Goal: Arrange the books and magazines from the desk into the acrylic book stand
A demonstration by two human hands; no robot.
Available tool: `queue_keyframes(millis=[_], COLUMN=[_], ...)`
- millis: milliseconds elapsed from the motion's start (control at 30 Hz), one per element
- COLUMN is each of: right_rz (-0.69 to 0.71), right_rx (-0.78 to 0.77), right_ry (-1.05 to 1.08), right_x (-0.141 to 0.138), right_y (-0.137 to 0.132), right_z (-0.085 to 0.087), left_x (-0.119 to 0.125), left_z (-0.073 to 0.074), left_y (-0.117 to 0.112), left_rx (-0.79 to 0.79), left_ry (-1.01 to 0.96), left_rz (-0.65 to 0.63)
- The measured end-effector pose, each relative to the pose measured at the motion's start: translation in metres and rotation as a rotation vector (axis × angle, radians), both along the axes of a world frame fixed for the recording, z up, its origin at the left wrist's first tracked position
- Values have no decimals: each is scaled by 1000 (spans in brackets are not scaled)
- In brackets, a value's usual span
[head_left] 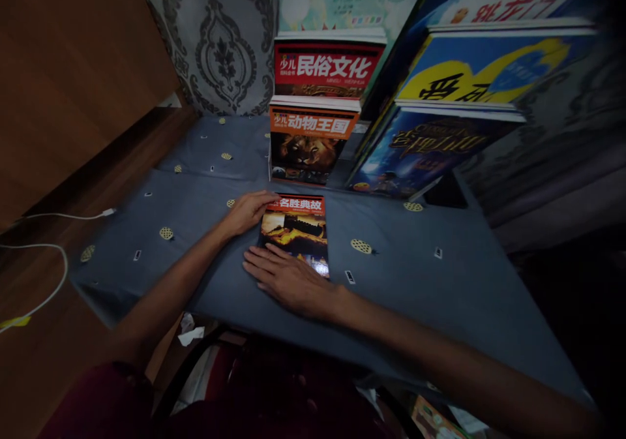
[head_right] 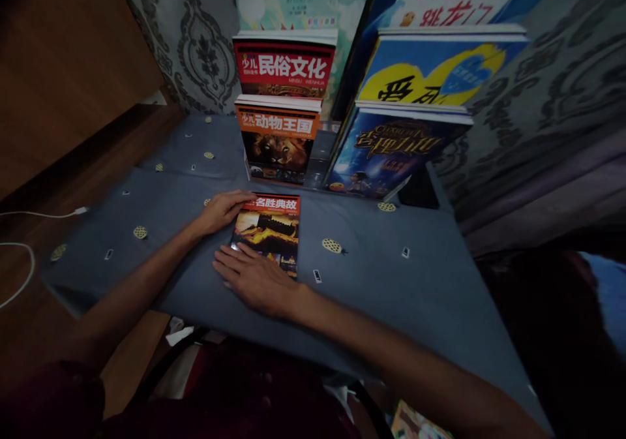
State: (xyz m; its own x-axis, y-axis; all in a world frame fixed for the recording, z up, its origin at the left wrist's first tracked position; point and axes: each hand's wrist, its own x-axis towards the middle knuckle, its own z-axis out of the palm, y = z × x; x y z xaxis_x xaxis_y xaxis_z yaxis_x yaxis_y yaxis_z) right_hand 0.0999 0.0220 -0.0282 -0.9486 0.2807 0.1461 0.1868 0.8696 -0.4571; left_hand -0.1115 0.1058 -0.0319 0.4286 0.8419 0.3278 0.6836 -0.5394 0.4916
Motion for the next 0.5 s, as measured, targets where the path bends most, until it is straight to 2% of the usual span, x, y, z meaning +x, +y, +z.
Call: queue_keyframes(millis=[100, 267, 500], right_rz=[-56, -291, -600], right_rx=[-2, -9, 47], right_ry=[0, 18, -18], right_x=[5, 23, 50], right_y=[-1, 14, 75], right_z=[3, 6, -10], left_x=[2, 3, 5], left_z=[-3, -6, -4], left_y=[-2, -5, -6], left_rx=[30, 61, 57], left_ry=[48, 90, 152], left_rz=[26, 35, 70])
